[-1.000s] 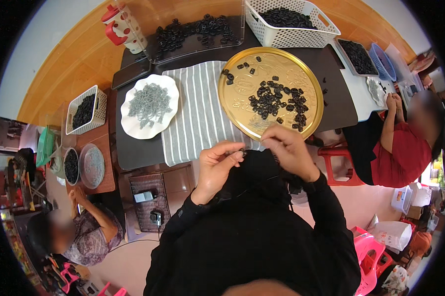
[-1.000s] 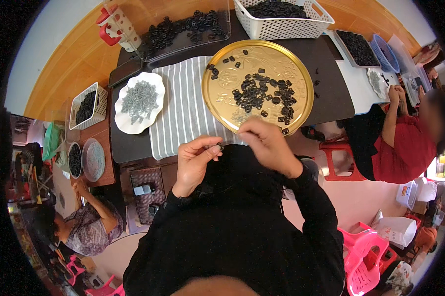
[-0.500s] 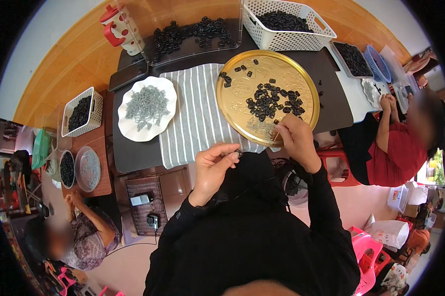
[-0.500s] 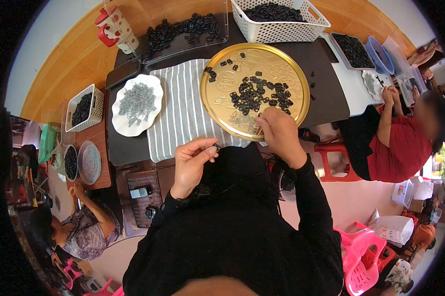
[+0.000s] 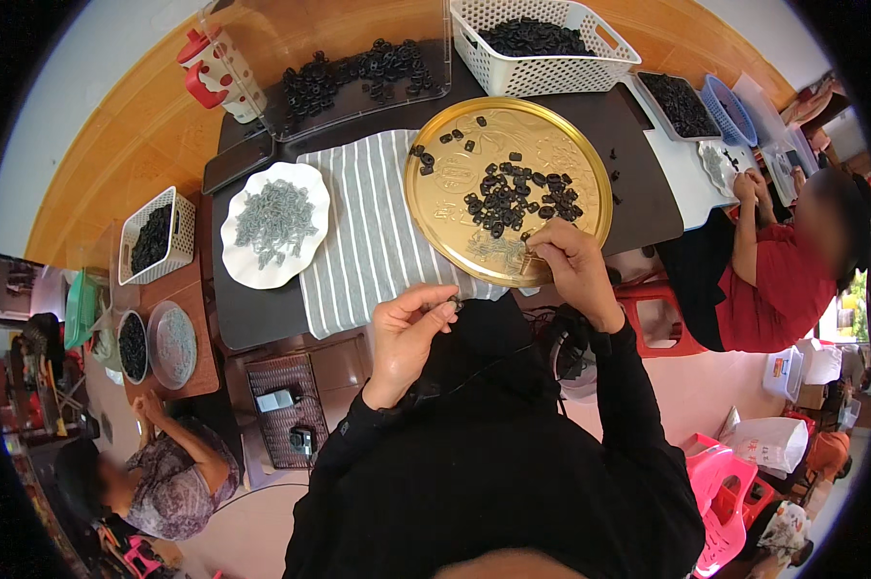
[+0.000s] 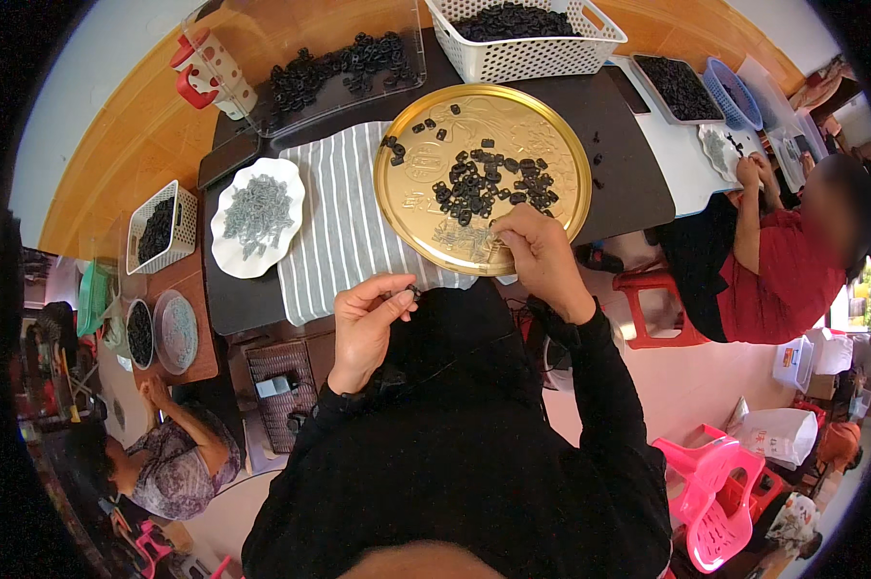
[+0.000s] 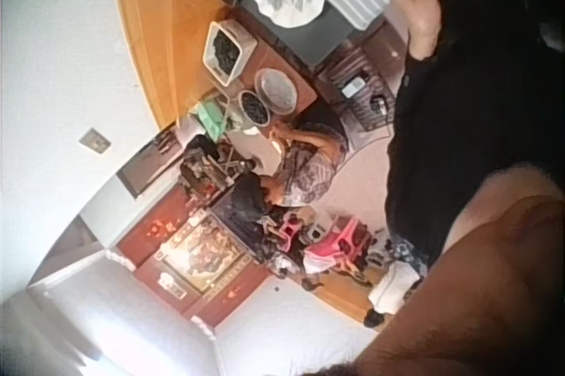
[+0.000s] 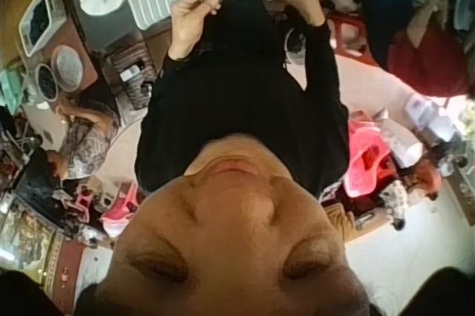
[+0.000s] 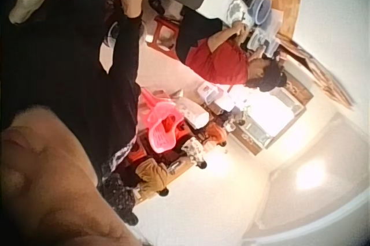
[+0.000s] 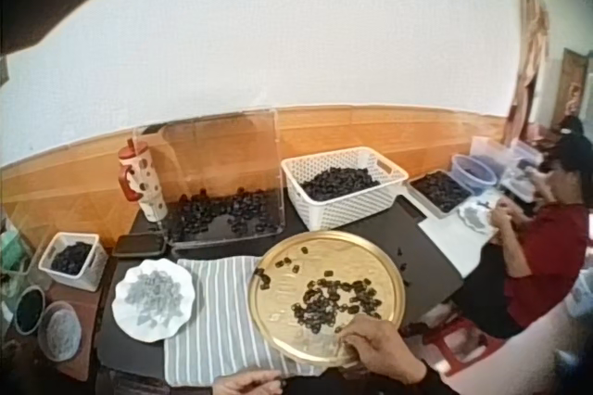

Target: The person picks up a black plastic piece and a metal pin by hand, inserts the pin into the piece, and places the assembled unit onto a gold tray, repeating the process several times.

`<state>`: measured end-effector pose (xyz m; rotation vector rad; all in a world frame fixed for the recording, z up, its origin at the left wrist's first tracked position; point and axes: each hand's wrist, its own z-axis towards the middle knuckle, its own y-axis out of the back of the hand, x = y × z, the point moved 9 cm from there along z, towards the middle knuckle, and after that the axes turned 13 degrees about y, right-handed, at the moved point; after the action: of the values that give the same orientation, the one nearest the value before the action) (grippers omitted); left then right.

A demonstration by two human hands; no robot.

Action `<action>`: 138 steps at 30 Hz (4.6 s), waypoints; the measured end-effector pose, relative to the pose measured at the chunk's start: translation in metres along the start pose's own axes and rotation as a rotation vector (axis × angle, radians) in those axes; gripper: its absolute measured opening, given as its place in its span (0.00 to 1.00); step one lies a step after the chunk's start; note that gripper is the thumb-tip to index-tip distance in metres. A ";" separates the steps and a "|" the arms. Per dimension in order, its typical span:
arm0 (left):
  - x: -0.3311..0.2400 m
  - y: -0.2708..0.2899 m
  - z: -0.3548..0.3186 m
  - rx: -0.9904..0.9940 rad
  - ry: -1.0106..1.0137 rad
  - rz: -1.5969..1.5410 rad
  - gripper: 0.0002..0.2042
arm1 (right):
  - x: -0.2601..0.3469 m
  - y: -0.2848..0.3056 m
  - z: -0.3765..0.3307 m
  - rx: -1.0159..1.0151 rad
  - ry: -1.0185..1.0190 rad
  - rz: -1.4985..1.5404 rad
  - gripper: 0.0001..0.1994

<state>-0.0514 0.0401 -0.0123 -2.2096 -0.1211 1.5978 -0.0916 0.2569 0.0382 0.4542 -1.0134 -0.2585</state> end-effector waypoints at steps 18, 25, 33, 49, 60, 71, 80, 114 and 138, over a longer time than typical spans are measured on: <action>0.003 -0.001 0.004 0.015 -0.001 0.021 0.10 | -0.006 0.001 -0.006 0.017 -0.100 -0.031 0.07; 0.003 0.000 0.002 0.001 0.010 0.018 0.10 | 0.015 0.009 0.004 -0.003 0.123 -0.300 0.03; 0.005 0.000 0.002 0.004 0.025 0.008 0.10 | 0.016 0.005 0.003 0.010 0.156 -0.337 0.02; 0.003 -0.002 0.002 0.032 0.004 -0.002 0.10 | -0.009 -0.083 -0.113 0.529 0.202 -0.254 0.05; 0.001 -0.004 -0.003 -0.001 0.016 0.034 0.09 | 0.043 -0.068 -0.070 0.366 0.088 0.147 0.04; -0.010 -0.012 -0.010 0.064 -0.024 0.067 0.12 | 0.046 -0.070 -0.024 0.063 -0.182 0.631 0.09; -0.017 -0.014 -0.013 0.108 -0.045 0.086 0.13 | 0.049 -0.082 -0.019 0.147 -0.144 0.555 0.12; -0.010 -0.001 -0.001 0.022 -0.055 -0.016 0.09 | -0.005 0.031 0.029 0.118 0.126 -0.646 0.05; -0.007 0.010 -0.003 -0.001 -0.034 -0.031 0.08 | -0.019 0.011 0.025 0.255 0.100 -0.433 0.05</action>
<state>-0.0528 0.0281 -0.0093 -2.1711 -0.1645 1.6197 -0.1227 0.2683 0.0399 0.9120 -0.8454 -0.4905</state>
